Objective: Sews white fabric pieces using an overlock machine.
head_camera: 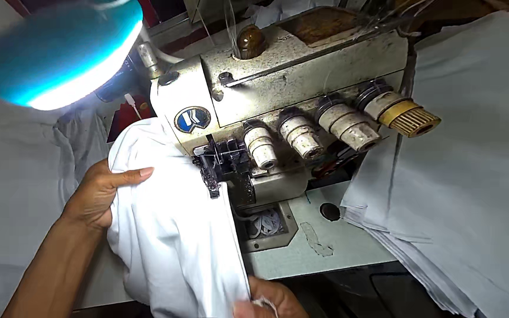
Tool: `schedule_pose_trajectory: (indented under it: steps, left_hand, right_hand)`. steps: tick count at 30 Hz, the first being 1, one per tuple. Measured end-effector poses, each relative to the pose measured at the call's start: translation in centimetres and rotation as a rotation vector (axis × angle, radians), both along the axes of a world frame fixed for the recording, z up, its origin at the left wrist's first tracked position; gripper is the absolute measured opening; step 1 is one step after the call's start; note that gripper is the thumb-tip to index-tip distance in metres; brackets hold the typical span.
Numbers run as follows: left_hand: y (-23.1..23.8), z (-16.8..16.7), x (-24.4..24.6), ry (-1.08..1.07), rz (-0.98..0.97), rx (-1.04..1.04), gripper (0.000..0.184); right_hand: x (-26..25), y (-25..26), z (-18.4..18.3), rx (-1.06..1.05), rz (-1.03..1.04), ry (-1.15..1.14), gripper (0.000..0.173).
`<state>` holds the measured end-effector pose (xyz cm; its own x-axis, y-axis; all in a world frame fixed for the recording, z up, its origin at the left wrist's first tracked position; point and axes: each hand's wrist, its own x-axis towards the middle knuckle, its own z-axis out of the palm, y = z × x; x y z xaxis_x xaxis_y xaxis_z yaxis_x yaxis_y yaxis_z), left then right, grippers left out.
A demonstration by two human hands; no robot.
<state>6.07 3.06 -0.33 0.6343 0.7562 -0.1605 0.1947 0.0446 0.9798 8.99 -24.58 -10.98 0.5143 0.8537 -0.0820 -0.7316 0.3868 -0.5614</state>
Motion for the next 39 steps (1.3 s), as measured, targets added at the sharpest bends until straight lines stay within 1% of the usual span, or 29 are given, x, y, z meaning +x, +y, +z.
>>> schedule_pose_trajectory:
  steps: [2, 4, 6, 7, 9, 11, 12, 13, 15, 16, 17, 18, 19, 20, 21, 22, 24, 25, 26, 27, 29, 30, 31, 33, 34, 35, 36, 38, 39]
  left_hand:
    - [1.6, 0.2, 0.8, 0.034, 0.056, 0.027, 0.024]
    - [3.1, 0.5, 1.5, 0.052, 0.112, 0.060, 0.022]
    - [5.0, 0.9, 1.7, 0.055, 0.192, 0.090, 0.027]
    - [5.8, 1.1, 1.6, 0.067, 0.239, 0.117, 0.031]
    - [6.6, 1.3, 0.6, 0.162, 0.345, 0.265, 0.038]
    - [6.2, 0.1, -2.5, 0.344, 0.348, 0.519, 0.051]
    - [5.4, -1.0, -4.8, 0.456, 0.287, 0.643, 0.064]
    - [3.3, -2.2, -7.2, 0.544, 0.213, 0.725, 0.076]
    - [-3.3, -5.5, -10.8, 0.582, 0.088, 0.751, 0.097]
    - [-6.6, -7.3, -12.1, 0.548, 0.041, 0.718, 0.098]
    - [-9.3, -8.9, -12.9, 0.507, 0.027, 0.710, 0.091]
    - [-11.2, -10.2, -13.5, 0.452, 0.035, 0.730, 0.076]
    - [-12.2, -10.6, -14.0, 0.404, 0.034, 0.722, 0.060]
    - [-12.4, -10.1, -14.7, 0.369, 0.027, 0.697, 0.048]
    - [-12.1, -8.8, -15.6, 0.347, 0.029, 0.680, 0.040]
    - [-11.3, -6.8, -16.4, 0.341, 0.050, 0.720, 0.036]
    - [-8.3, -1.0, -17.5, 0.411, 0.121, 0.962, 0.034]
    - [-6.2, 1.7, -17.4, 0.451, 0.179, 1.131, 0.033]
    - [-3.6, 3.7, -16.7, 0.464, 0.241, 1.294, 0.033]
    - [-1.0, 5.1, -15.8, 0.465, 0.261, 1.368, 0.036]
    - [2.0, 6.6, -13.5, 0.485, 0.205, 1.252, 0.057]
    - [1.4, 6.5, -12.2, 0.464, 0.177, 1.212, 0.061]
    - [-0.5, 5.8, -11.0, 0.412, 0.131, 1.215, 0.056]
    - [-6.9, 2.3, -8.8, 0.230, 0.000, 1.216, 0.037]
    - [-10.1, 0.3, -7.7, 0.131, -0.074, 1.177, 0.031]
    - [-12.6, -1.4, -6.8, 0.084, -0.126, 1.132, 0.030]
    - [-14.5, -2.8, -6.2, 0.097, -0.125, 1.108, 0.032]
    - [-16.8, -5.0, -5.5, 0.228, -0.058, 1.099, 0.035]
    - [-17.2, -5.9, -5.4, 0.282, -0.037, 1.099, 0.030]
  right_hand:
    - [1.1, 1.5, 0.2, -0.018, 0.003, 0.033, 0.021]
    - [2.2, 3.0, 0.4, -0.045, -0.011, 0.032, 0.019]
    - [3.1, 4.3, 0.7, -0.101, -0.052, 0.001, 0.014]
    - [3.5, 4.8, 0.9, -0.134, -0.073, -0.013, 0.016]
    - [3.8, 5.2, 1.3, -0.171, -0.092, -0.037, 0.021]
    - [3.6, 5.0, 1.5, -0.214, -0.109, -0.066, 0.023]
    - [3.3, 4.7, 1.5, -0.238, -0.120, -0.081, 0.023]
    - [3.0, 4.3, 1.5, -0.264, -0.136, -0.095, 0.022]
    - [2.3, 3.6, 1.0, -0.281, -0.148, -0.087, 0.021]
    - [1.9, 3.5, 0.7, -0.268, -0.144, -0.060, 0.022]
    - [1.5, 3.5, 0.5, -0.252, -0.129, -0.024, 0.025]
    - [1.0, 3.6, 0.5, -0.221, -0.109, 0.022, 0.028]
    - [0.7, 3.7, 0.6, -0.170, -0.085, 0.078, 0.030]
    - [0.3, 3.7, 0.7, -0.105, -0.055, 0.137, 0.031]
    - [0.0, 3.6, 0.8, -0.036, -0.026, 0.192, 0.032]
    - [-0.1, 3.5, 1.0, 0.034, -0.006, 0.233, 0.033]
    - [-0.5, 3.5, 1.2, 0.089, -0.010, 0.232, 0.033]
    - [-0.9, 3.6, 1.5, 0.042, -0.044, 0.189, 0.031]
    - [-1.3, 3.7, 1.6, -0.055, -0.097, 0.119, 0.028]
    - [-1.8, 3.8, 1.5, -0.180, -0.158, 0.017, 0.026]
    - [-2.7, 3.5, 0.9, -0.413, -0.262, -0.202, 0.024]
    - [-3.1, 3.1, 0.6, -0.499, -0.285, -0.278, 0.023]
    - [-3.3, 2.5, 0.3, -0.556, -0.291, -0.332, 0.022]
    - [-4.1, 1.0, -0.2, -0.609, -0.271, -0.417, 0.021]
    - [-4.4, 0.3, -0.3, -0.624, -0.256, -0.461, 0.020]
    - [-4.7, -0.2, -0.4, -0.633, -0.244, -0.503, 0.020]
    - [-5.0, -0.8, -0.5, -0.630, -0.232, -0.541, 0.020]
    - [-5.1, -1.7, -0.5, -0.628, -0.199, -0.583, 0.019]
    - [-5.0, -1.9, -0.5, -0.640, -0.189, -0.599, 0.019]
